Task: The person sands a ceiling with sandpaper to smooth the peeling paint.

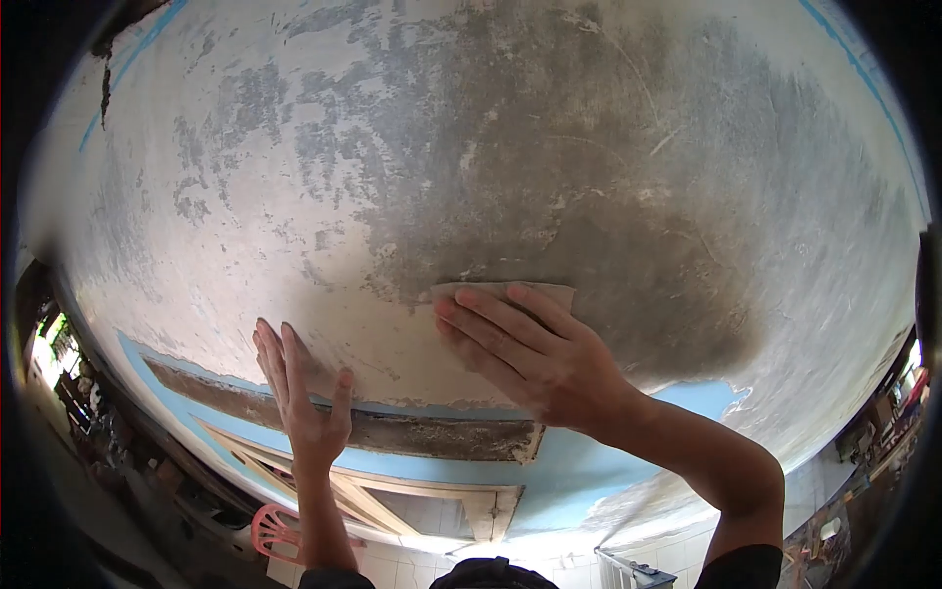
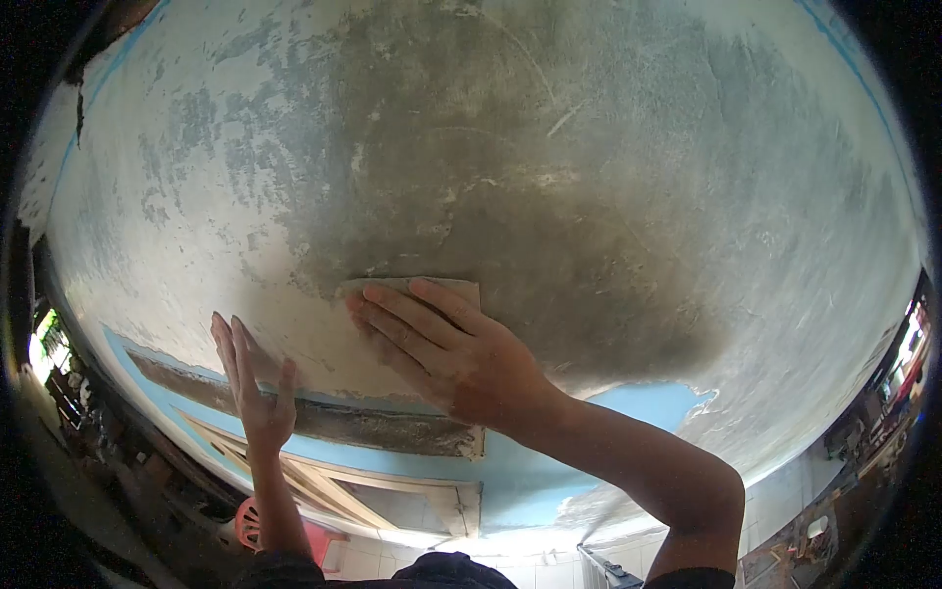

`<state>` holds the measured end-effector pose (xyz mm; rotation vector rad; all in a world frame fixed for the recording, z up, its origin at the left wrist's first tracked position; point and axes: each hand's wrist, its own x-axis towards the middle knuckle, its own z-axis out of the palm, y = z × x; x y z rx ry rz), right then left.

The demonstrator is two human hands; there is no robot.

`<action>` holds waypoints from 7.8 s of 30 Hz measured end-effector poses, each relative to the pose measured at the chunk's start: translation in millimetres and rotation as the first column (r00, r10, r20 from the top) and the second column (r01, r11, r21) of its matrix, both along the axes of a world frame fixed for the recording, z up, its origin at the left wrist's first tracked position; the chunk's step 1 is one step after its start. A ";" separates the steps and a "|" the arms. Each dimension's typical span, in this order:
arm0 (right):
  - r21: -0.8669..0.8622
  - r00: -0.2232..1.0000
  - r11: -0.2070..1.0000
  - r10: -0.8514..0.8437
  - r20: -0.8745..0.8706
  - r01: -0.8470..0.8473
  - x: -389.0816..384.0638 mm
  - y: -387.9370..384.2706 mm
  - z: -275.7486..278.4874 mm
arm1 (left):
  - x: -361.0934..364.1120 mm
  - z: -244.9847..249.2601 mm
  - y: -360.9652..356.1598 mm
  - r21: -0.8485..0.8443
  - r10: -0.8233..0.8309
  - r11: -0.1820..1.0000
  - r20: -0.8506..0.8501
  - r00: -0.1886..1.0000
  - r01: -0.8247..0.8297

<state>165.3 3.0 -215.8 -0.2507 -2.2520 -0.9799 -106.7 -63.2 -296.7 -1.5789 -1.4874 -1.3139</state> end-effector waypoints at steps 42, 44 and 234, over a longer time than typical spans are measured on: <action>-0.068 0.995 0.997 0.035 0.095 -0.029 -1.2 -1.3 -6.2 | -43.8 5.8 -1.3 -0.004 0.004 1.000 -0.178 0.984 -0.005; -0.085 0.993 0.995 0.054 0.102 -0.046 -0.7 1.6 -7.4 | -50.1 5.9 -1.3 -0.015 0.034 0.999 -0.220 0.975 -0.038; -0.197 0.777 0.924 -0.383 -0.499 0.328 52.7 -6.1 -99.3 | 54.2 17.9 36.8 0.136 -0.055 0.988 -0.152 0.987 0.076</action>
